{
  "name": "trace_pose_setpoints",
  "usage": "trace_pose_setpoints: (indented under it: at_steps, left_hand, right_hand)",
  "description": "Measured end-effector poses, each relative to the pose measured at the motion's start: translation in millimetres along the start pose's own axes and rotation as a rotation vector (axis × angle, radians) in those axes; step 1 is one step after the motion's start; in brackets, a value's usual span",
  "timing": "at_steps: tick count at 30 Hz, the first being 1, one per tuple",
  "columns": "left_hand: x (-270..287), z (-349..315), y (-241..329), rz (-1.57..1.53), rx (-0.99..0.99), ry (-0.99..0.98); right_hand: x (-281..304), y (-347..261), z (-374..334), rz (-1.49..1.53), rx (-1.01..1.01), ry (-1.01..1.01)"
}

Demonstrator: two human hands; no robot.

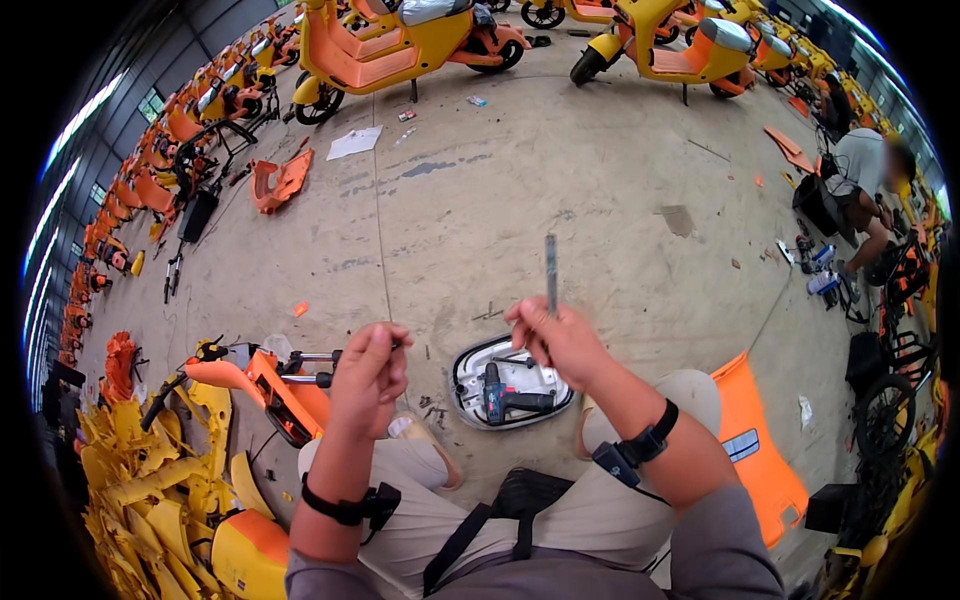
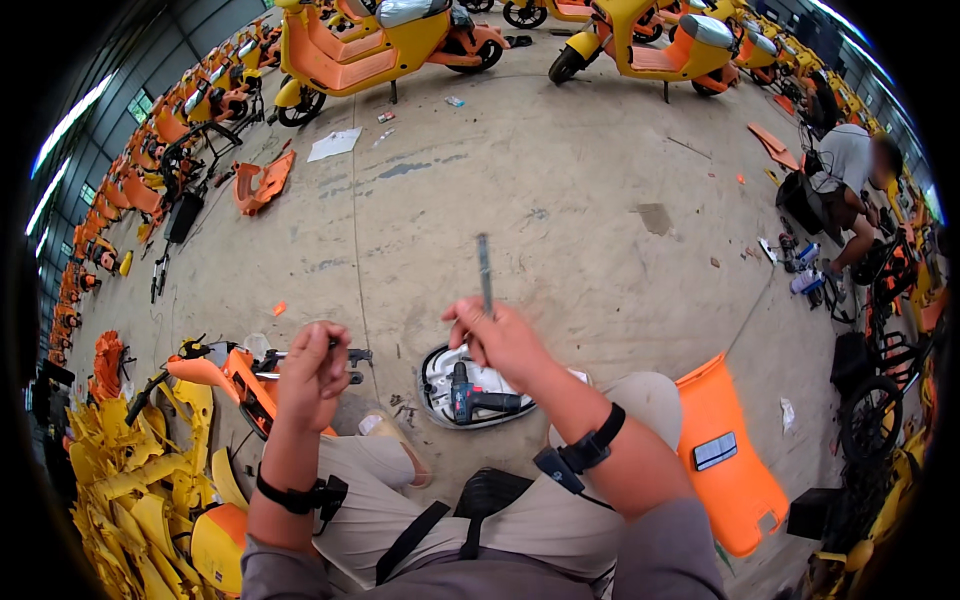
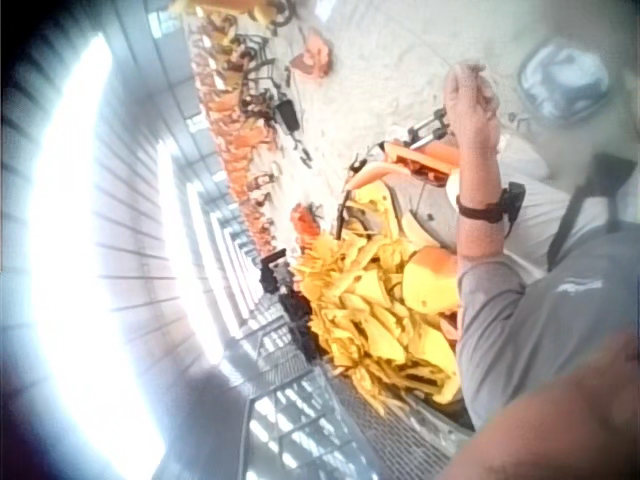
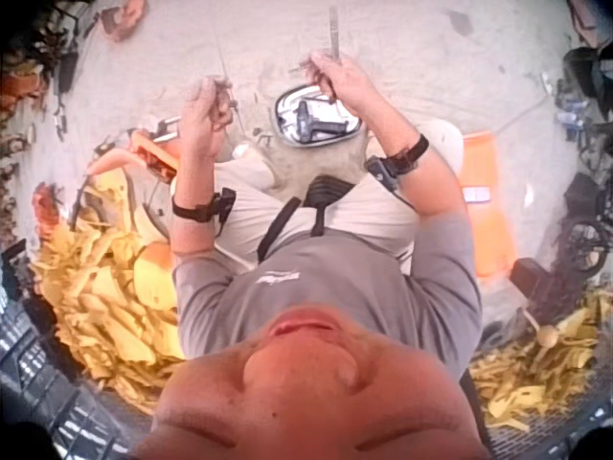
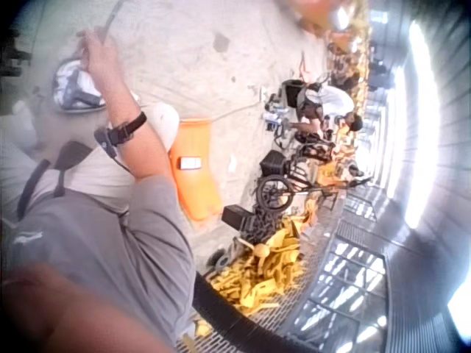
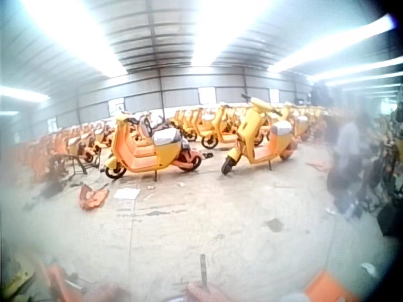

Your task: The person threads a metal axle through a series of washers and small black mechanical components by hand, holding the axle vertically and sliding the pieces onto it.

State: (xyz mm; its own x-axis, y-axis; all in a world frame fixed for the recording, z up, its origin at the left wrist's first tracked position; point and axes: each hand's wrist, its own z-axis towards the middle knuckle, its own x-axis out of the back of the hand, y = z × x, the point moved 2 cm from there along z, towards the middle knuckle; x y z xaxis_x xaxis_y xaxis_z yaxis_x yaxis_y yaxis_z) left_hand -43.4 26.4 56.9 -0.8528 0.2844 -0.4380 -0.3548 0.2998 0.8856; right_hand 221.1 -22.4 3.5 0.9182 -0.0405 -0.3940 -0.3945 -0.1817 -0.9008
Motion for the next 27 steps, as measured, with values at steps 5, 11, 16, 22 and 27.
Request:
trace_pose_setpoints:
  at_steps: [5,11,16,22,27]
  left_hand:
    - [-14.2,28.2,-26.1,-0.076,0.005,-0.139]
    - [-1.5,45.1,-40.6,-0.204,0.045,-0.13]
    - [2.3,43.4,-52.9,0.03,0.006,-0.136]
    - [-27.7,16.7,-62.7,0.415,0.138,-0.445]
    - [-42.8,2.3,-88.5,0.437,0.203,-0.613]
  right_hand:
    - [-18.4,18.4,-11.8,-0.222,-0.129,-0.172]
    - [-16.4,56.3,-9.6,-0.324,-0.3,-0.243]
    - [-14.8,52.0,-2.6,-0.514,-0.119,-0.083]
    - [-5.0,4.3,6.1,-0.211,0.026,-0.042]
    - [-23.1,-10.0,4.3,0.052,-0.015,-0.086]
